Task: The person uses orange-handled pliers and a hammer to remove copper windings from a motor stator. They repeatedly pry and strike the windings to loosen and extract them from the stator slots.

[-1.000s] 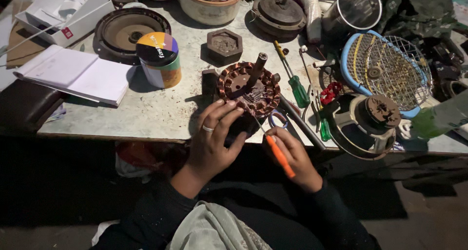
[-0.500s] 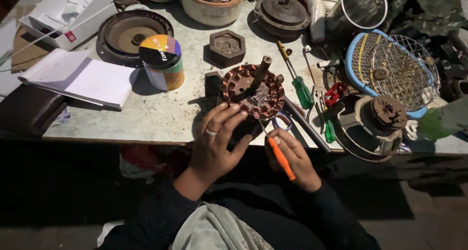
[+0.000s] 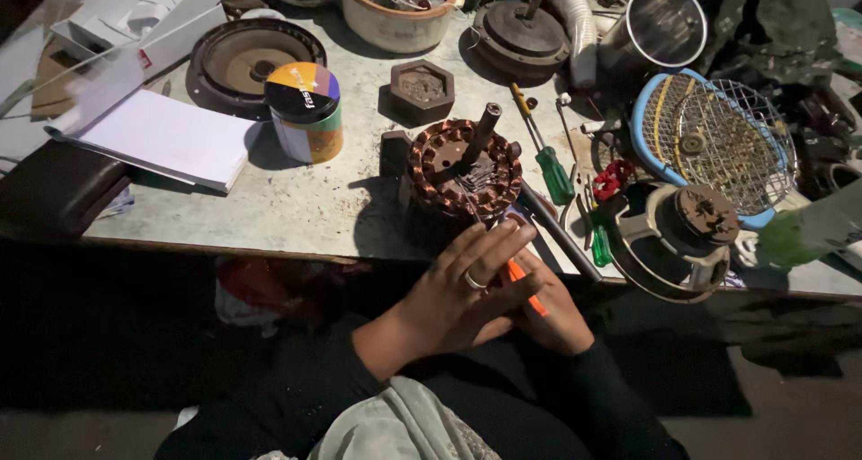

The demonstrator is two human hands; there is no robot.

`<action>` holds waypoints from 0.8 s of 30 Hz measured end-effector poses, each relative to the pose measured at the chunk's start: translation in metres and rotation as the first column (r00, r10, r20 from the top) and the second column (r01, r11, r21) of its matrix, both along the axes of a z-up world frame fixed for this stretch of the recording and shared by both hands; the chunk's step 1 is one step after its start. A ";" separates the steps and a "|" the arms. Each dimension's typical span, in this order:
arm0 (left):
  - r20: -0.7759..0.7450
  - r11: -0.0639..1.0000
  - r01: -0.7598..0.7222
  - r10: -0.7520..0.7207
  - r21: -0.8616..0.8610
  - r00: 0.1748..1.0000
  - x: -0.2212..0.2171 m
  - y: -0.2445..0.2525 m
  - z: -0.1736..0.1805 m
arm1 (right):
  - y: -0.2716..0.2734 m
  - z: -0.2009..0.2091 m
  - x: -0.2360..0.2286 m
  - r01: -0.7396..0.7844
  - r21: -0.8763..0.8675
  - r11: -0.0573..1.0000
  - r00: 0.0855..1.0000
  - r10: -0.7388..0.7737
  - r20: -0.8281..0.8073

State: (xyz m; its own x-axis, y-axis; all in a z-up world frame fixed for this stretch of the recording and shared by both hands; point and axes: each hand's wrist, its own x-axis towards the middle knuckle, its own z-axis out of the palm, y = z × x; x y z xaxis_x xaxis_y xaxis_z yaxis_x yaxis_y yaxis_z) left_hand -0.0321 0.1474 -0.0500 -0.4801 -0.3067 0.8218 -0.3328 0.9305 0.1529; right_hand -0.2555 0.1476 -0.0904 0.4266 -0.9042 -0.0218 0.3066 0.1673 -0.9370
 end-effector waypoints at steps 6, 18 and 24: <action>-0.142 0.991 -0.077 0.061 -0.112 0.988 -0.012 -0.009 -0.005 | -0.008 0.039 -0.027 -0.050 -0.296 0.954 0.823 -0.129 -0.554; -0.149 0.995 -0.038 0.024 -0.091 0.988 -0.012 -0.009 -0.002 | -0.059 0.117 0.016 -0.364 -0.877 0.313 0.575 -0.666 -0.476; -0.208 0.996 0.079 -0.088 -0.052 0.974 -0.003 -0.013 -0.007 | -0.055 0.096 0.022 -0.333 -0.915 0.229 0.467 -0.803 -0.371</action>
